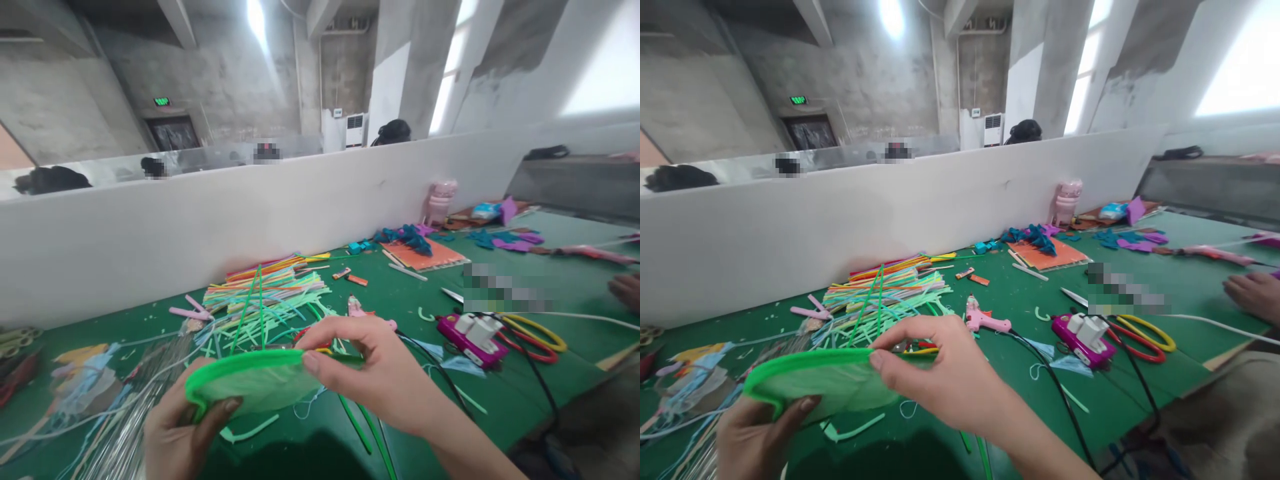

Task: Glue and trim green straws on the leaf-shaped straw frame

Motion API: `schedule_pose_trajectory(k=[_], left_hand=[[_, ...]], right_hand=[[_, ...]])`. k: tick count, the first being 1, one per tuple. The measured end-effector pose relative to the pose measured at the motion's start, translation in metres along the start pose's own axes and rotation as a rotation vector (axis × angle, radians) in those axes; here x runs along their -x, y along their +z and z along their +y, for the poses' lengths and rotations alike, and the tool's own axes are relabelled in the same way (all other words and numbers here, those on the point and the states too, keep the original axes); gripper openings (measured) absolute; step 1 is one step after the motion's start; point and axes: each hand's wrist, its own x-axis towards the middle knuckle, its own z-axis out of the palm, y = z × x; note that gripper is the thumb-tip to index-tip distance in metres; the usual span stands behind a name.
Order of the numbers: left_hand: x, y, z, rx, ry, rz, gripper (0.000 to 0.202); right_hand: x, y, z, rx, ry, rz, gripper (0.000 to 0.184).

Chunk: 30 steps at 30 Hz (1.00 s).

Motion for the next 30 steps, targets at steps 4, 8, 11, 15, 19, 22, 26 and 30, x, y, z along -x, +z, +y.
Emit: schedule_pose_trajectory(k=[4, 8, 11, 15, 19, 22, 26, 30], left_hand=[[-0.012, 0.006, 0.008, 0.04, -0.145, -0.102, 0.026], [-0.03, 0.004, 0.024, 0.037, -0.223, -0.302, 0.045], [-0.048, -0.002, 0.034, 0.0, -0.247, -0.614, 0.055], [-0.076, 0.004, 0.037, -0.013, -0.242, -0.67, 0.053], [-0.099, 0.025, 0.031, -0.059, -0.217, -0.745, 0.04], [-0.109, 0.043, 0.023, -0.097, -0.182, -0.801, 0.035], [-0.113, 0.059, 0.011, -0.117, -0.157, -0.882, 0.03], [-0.114, 0.067, -0.001, -0.115, -0.175, -0.94, 0.026]], right_hand=[[-0.009, 0.009, 0.012, -0.13, -0.017, 0.093, 0.016], [-0.025, 0.009, 0.034, -0.251, 0.096, 0.161, 0.024], [-0.032, 0.01, 0.052, -0.284, 0.196, 0.172, 0.028], [-0.031, 0.019, 0.073, -0.285, 0.272, 0.148, 0.032], [-0.035, 0.031, 0.092, -0.285, 0.329, 0.145, 0.033], [-0.041, 0.036, 0.107, -0.299, 0.348, 0.144, 0.031], [-0.045, 0.039, 0.12, -0.314, 0.386, 0.13, 0.029], [-0.04, 0.041, 0.124, -0.328, 0.453, 0.11, 0.034]])
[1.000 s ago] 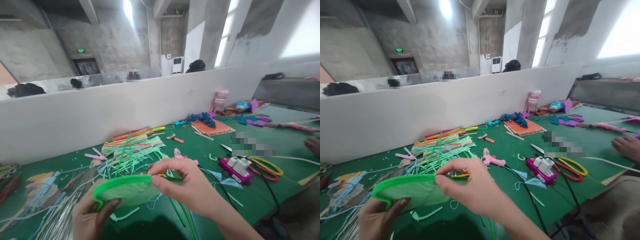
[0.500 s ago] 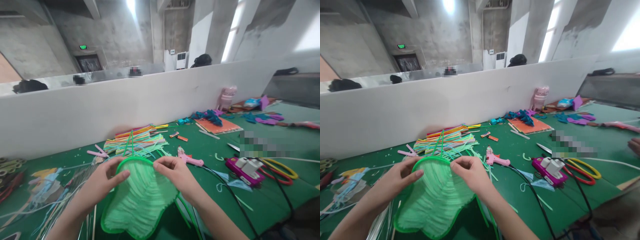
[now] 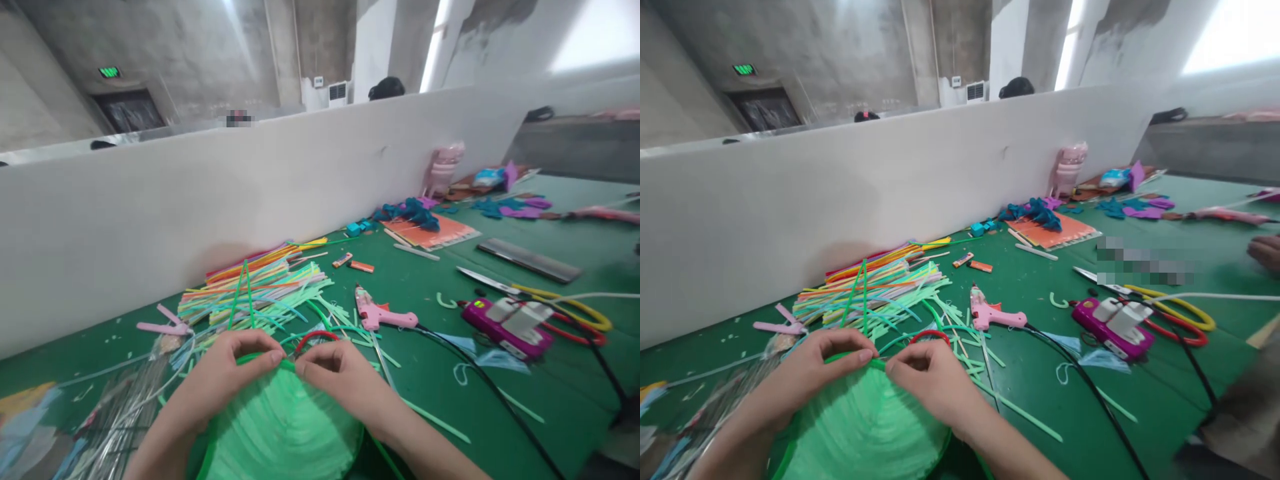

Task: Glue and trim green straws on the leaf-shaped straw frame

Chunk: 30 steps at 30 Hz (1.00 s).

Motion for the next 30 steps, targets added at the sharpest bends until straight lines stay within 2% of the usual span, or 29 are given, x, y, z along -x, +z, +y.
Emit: schedule_pose_trajectory(k=[5, 8, 11, 15, 19, 23, 26, 30], left_hand=[[-0.005, -0.001, -0.008, 0.018, -0.043, -0.025, 0.029], [-0.006, -0.002, -0.009, 0.019, -0.062, -0.024, 0.029], [-0.006, -0.003, -0.01, -0.002, -0.053, -0.015, 0.029], [-0.006, -0.004, -0.012, -0.033, -0.046, 0.022, 0.032], [-0.006, -0.004, -0.012, -0.042, -0.056, 0.027, 0.032], [-0.004, -0.004, -0.009, -0.039, -0.037, 0.019, 0.032], [-0.002, -0.004, -0.007, -0.035, -0.03, 0.004, 0.031], [-0.003, -0.004, -0.007, -0.018, -0.036, -0.009, 0.026]], right_hand=[[0.003, 0.001, 0.007, -0.102, 0.116, -0.001, 0.045], [0.004, 0.001, 0.009, -0.112, 0.094, 0.031, 0.044], [0.005, 0.0, 0.009, -0.116, -0.017, 0.039, 0.041], [0.006, -0.004, 0.01, -0.057, -0.233, 0.136, 0.033], [0.005, -0.007, 0.009, -0.02, -0.327, 0.211, 0.041], [0.004, -0.008, 0.003, 0.0, -0.298, 0.161, 0.052], [0.005, -0.008, 0.003, -0.008, -0.236, 0.101, 0.042], [0.006, -0.007, 0.008, -0.031, -0.225, 0.046, 0.034]])
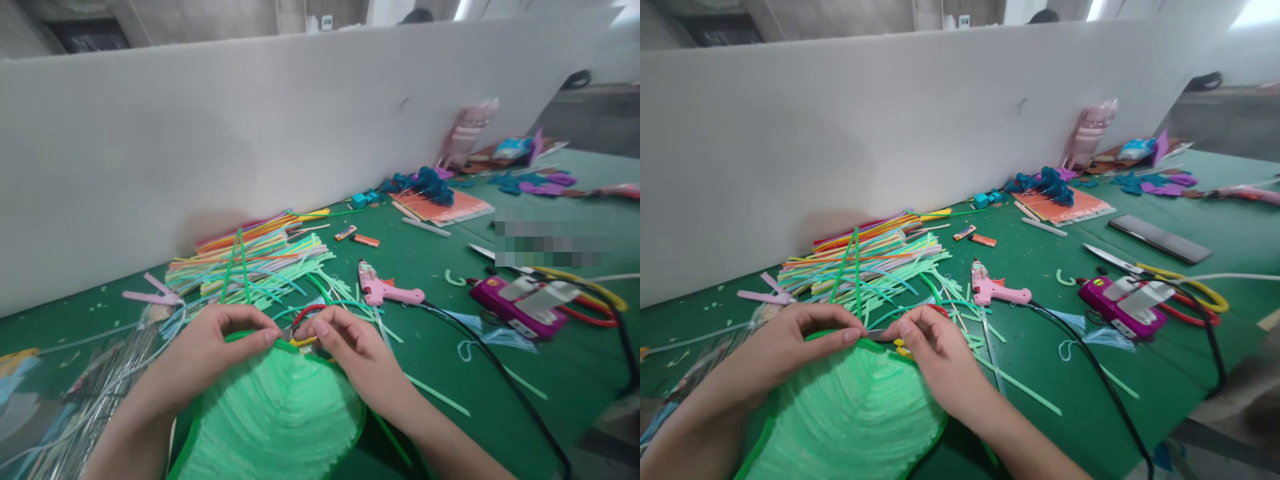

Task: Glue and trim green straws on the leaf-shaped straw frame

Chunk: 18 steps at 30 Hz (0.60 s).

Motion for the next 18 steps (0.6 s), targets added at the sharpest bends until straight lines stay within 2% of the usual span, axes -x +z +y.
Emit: schedule_pose_trajectory(k=[7, 11, 18], left_hand=[[-0.001, 0.002, 0.001, 0.022, -0.03, -0.034, 0.026], [0.0, 0.003, 0.001, 0.037, -0.054, -0.059, 0.024], [-0.002, 0.004, -0.002, 0.043, -0.061, -0.088, 0.027]], right_hand=[[0.0, 0.007, 0.002, 0.001, 0.109, -0.092, 0.037], [-0.001, 0.01, 0.002, -0.115, 0.206, -0.066, 0.04], [-0.003, 0.011, 0.0, -0.149, 0.301, -0.038, 0.038]])
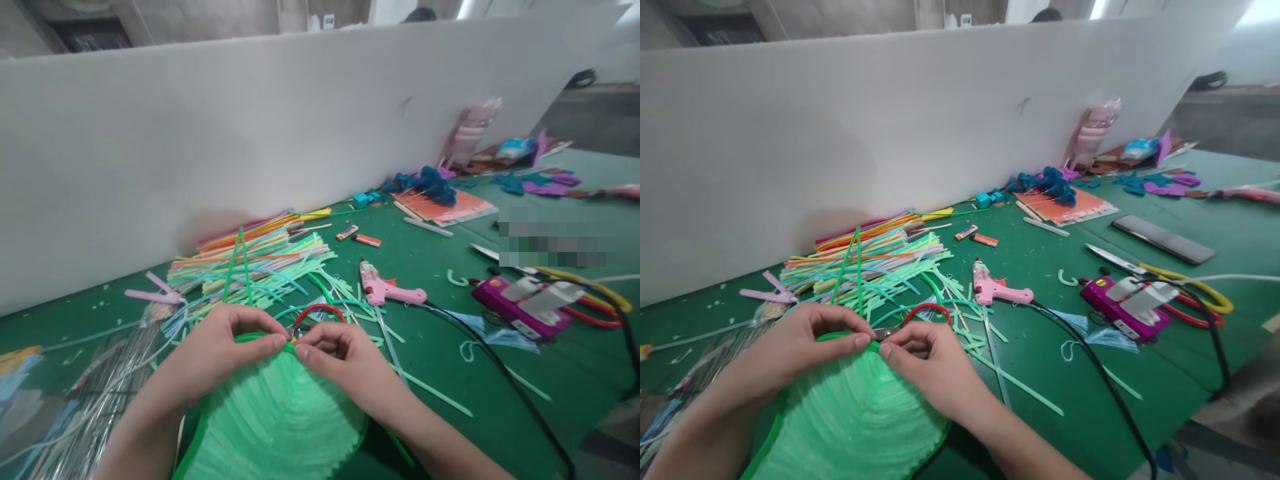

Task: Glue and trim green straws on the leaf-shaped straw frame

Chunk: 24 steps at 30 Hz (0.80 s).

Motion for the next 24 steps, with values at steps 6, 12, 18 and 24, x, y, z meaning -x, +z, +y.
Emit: schedule_pose_trajectory(k=[6, 12, 18, 24], left_hand=[[-0.0011, 0.0034, 0.0031, 0.042, -0.062, -0.011, 0.035], [-0.0024, 0.0042, 0.0035, 0.048, -0.068, -0.022, 0.029], [-0.0044, 0.0042, 0.0046, 0.044, -0.053, -0.033, 0.027], [-0.0044, 0.0041, 0.0018, 0.049, -0.043, -0.036, 0.028]], right_hand=[[-0.0004, 0.001, 0.0, 0.027, 0.001, 0.02, 0.039], [0.0002, -0.0001, 0.002, 0.096, -0.068, 0.007, 0.049], [0.0006, 0.0001, 0.0019, 0.091, -0.073, -0.002, 0.056], [0.0001, 0.0018, -0.0003, 0.03, -0.014, 0.02, 0.044]])
